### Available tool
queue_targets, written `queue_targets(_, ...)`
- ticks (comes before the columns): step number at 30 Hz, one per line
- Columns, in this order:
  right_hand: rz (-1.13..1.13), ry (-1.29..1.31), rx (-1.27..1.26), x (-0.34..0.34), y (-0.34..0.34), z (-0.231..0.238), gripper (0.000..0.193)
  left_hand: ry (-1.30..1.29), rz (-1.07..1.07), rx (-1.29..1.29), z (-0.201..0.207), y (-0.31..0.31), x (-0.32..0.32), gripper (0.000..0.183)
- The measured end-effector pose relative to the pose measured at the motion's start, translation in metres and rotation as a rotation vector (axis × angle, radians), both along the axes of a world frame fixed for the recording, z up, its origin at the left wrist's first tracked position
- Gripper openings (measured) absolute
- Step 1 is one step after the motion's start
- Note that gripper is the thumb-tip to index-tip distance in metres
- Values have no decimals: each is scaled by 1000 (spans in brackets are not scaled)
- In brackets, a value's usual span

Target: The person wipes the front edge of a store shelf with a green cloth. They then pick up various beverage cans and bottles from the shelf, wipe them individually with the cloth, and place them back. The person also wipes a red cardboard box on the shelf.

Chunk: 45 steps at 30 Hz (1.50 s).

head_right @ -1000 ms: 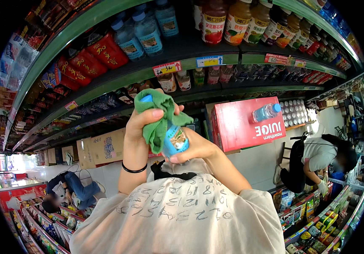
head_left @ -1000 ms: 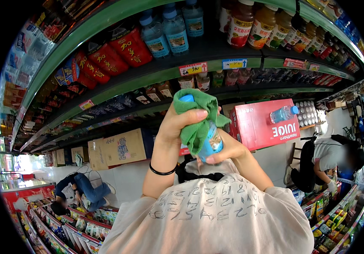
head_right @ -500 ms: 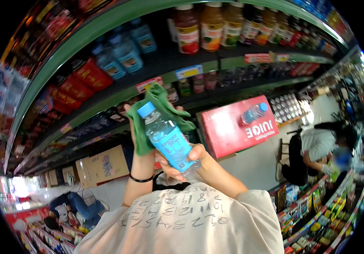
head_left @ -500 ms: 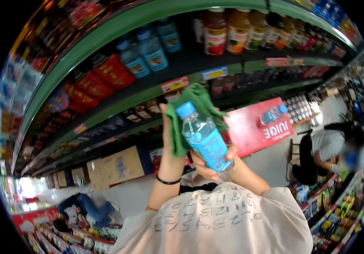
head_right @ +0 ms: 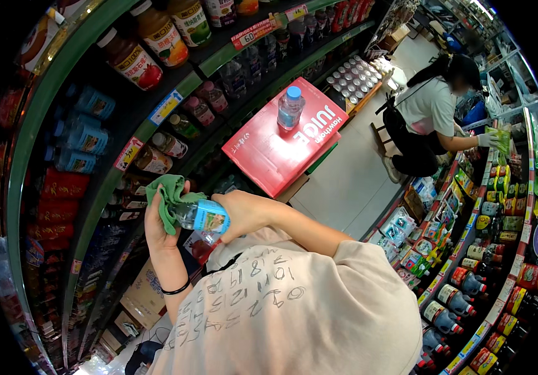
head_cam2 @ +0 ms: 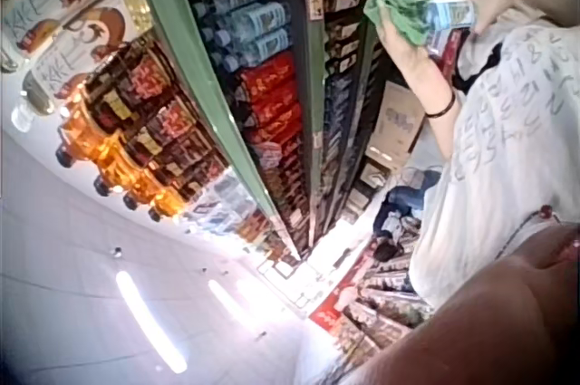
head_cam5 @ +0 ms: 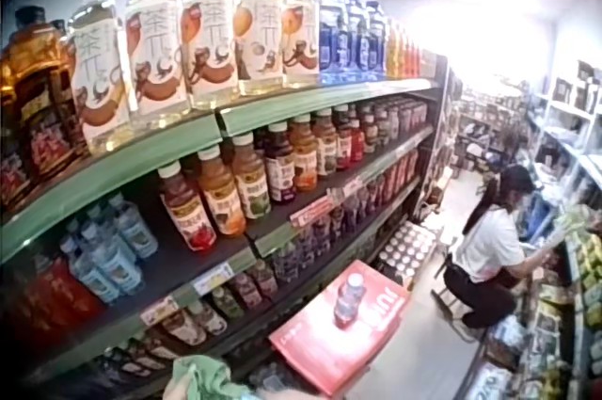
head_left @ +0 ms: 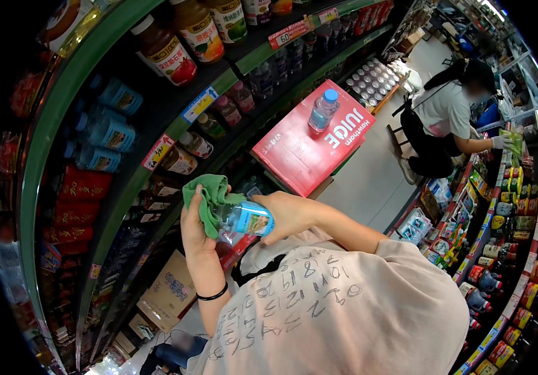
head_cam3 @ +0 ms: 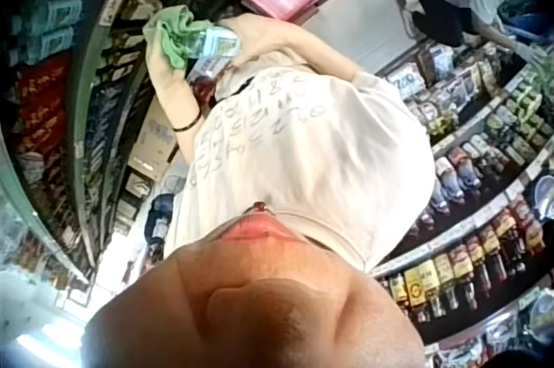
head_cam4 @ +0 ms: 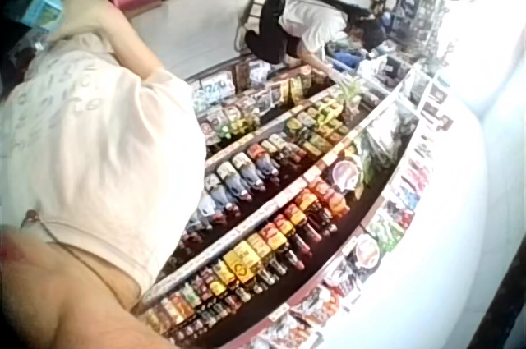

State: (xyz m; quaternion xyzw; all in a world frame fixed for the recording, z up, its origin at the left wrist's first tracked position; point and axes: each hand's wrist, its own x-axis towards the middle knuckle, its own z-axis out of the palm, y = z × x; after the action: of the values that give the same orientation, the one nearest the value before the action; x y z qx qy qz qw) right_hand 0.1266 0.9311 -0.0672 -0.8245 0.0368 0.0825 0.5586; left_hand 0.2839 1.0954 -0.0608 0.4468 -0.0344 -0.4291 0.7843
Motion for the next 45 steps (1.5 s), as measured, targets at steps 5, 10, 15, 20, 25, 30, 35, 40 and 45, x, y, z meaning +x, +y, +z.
queue_targets(5, -92, -18, 21, -22, -10, -6, 63, 199, 9, -58, -11, -24, -12, 33)
queue_targets(10, -154, -112, 286, -46, -27, 4, 70, 386, -153, -235, -36, -50, -37, 25)
queue_targets(15, -517, -129, 543, -88, -61, 0, 89, 773, -43, -330, -64, -42, -34, 43)
queue_targets(20, -949, -10, 491, -122, -131, -43, 85, 693, 16, -495, -66, -21, -30, 49)
queue_targets(25, -1168, -352, 376, -106, -196, -112, 71, 600, 49, -448, -62, -19, -41, 46)
queue_targets(30, -1147, -273, 193, -87, -242, -152, 65, 584, 37, -430, -48, -22, -55, 45)
queue_targets(35, -1048, -294, 163, -69, -253, -154, 67, 521, 106, -451, -42, -19, -53, 51)
queue_targets(40, -940, -198, 130, -71, -257, -151, 68, 494, 96, -382, -42, -8, -49, 58)
queue_targets(45, -848, -240, -69, -88, -272, -176, 77, 631, 137, -428, -68, 0, -48, 61)
